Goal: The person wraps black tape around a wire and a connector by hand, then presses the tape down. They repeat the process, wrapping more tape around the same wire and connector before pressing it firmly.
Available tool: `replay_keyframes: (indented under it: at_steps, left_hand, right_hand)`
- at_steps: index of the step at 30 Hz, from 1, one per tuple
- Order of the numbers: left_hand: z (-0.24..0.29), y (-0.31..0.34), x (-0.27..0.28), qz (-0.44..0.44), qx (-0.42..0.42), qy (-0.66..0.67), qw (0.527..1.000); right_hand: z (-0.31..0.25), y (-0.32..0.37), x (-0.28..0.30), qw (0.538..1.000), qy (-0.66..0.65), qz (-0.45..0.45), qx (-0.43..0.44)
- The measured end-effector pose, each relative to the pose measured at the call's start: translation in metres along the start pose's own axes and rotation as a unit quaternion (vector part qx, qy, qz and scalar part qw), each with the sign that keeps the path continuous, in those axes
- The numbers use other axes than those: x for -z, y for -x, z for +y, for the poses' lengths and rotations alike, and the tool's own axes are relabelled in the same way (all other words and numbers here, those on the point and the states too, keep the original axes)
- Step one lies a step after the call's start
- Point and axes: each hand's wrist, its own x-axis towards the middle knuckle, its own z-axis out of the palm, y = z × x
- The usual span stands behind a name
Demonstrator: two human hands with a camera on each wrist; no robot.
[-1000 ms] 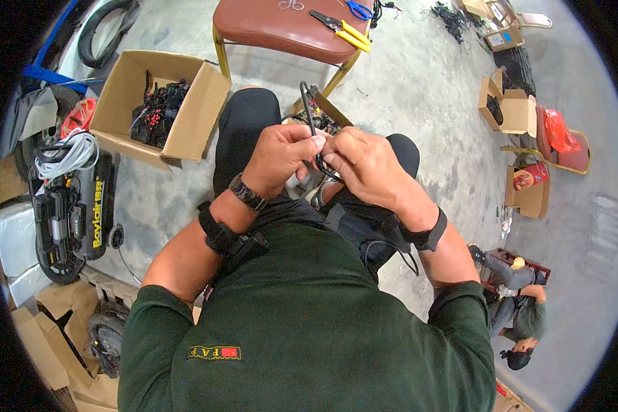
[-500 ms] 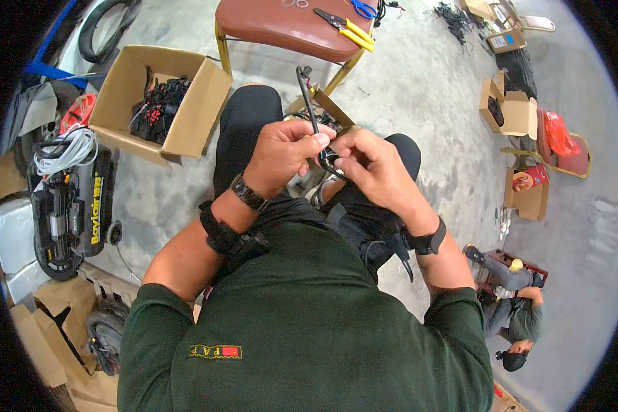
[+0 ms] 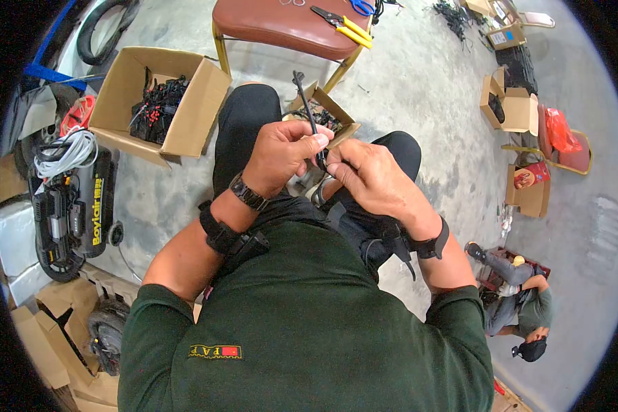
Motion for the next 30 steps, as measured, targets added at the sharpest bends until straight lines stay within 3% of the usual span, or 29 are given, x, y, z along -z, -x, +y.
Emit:
replay_keyframes:
  at_steps: [7,13,16,22,30]
  left_hand:
    - [0.001,0.002,0.002,-0.005,0.027,0.027,0.999]
    - [0.007,0.006,-0.004,0.002,0.02,0.032,0.999]
    - [0.003,0.003,-0.002,-0.008,0.015,0.037,0.999]
    - [-0.002,0.003,-0.001,-0.012,0.009,0.022,1.0]
    - [-0.001,0.003,0.0,-0.006,0.007,0.01,1.0]
  right_hand:
    - [-0.007,-0.015,0.005,0.998,-0.023,0.041,-0.039]
    - [0.008,-0.013,-0.006,0.997,0.035,0.051,-0.05]
    - [0.014,-0.011,-0.009,0.993,0.108,0.044,0.006]
    - [-0.003,-0.007,0.002,0.99,0.133,-0.048,0.017]
    - [-0.007,-0.011,0.012,0.99,0.098,-0.095,0.039]
